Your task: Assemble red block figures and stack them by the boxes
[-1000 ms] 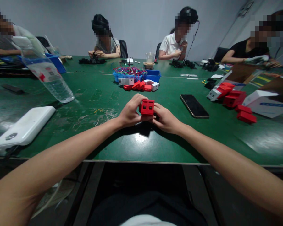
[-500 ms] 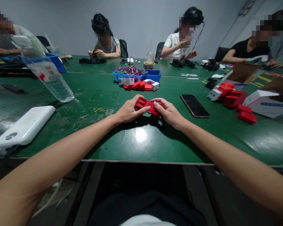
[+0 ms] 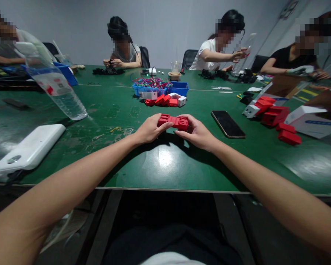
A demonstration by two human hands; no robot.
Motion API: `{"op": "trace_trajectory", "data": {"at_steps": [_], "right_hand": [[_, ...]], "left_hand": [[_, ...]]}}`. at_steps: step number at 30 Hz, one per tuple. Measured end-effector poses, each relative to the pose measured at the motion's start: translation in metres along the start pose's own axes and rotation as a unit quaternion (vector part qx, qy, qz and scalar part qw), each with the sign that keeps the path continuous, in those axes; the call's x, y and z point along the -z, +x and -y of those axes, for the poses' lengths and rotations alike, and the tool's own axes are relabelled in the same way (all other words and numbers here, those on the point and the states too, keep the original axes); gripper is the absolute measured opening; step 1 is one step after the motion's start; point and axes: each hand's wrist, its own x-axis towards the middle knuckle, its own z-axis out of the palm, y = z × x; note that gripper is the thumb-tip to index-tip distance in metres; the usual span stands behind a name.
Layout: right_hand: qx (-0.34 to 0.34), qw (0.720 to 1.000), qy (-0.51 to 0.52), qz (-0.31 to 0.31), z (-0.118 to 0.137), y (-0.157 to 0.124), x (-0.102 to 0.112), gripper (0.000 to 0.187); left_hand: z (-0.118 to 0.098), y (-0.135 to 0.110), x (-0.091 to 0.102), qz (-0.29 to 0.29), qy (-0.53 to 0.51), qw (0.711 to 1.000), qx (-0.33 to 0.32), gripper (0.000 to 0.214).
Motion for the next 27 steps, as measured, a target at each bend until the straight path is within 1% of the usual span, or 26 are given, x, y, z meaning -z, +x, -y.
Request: {"op": "trace_trajectory", "data": {"at_steps": [2, 6, 10, 12, 19, 23, 27], "right_hand": [[0.006, 1.0, -0.017, -0.002, -0.0028, 0.0009, 0.0009, 0.046], [0.02, 0.998, -0.057, -0.007, -0.0058, 0.0017, 0.0027, 0.041], [0.041, 0.995, -0.084, -0.013, -0.0066, 0.0007, 0.0037, 0.039], [0.048, 0.995, -0.084, -0.016, -0.0068, 0.0004, 0.0041, 0.04], [0.058, 0.994, -0.092, -0.029, -0.0058, 0.0002, 0.0049, 0.042], [0.058, 0.992, -0.102, -0.037, -0.0042, -0.0005, 0.0038, 0.042], [0.049, 0.991, -0.118, -0.048, -0.0041, -0.0003, 0.0032, 0.042]], "left_hand": [[0.0016, 0.0005, -0.0001, -0.001, 0.008, 1.0, -0.004, 0.054], [0.0047, -0.0001, -0.0001, -0.001, 0.033, 0.999, -0.015, 0.048], [0.0055, -0.0013, 0.0017, 0.018, 0.115, 0.991, -0.065, 0.047], [0.0049, -0.0016, 0.0028, 0.024, 0.138, 0.986, -0.085, 0.046], [0.0046, -0.0008, 0.0043, 0.027, 0.142, 0.984, -0.106, 0.041], [0.0067, -0.0009, 0.0035, 0.014, 0.163, 0.98, -0.114, 0.042], [0.0068, -0.0023, 0.002, -0.036, 0.219, 0.964, -0.148, 0.052]]}}
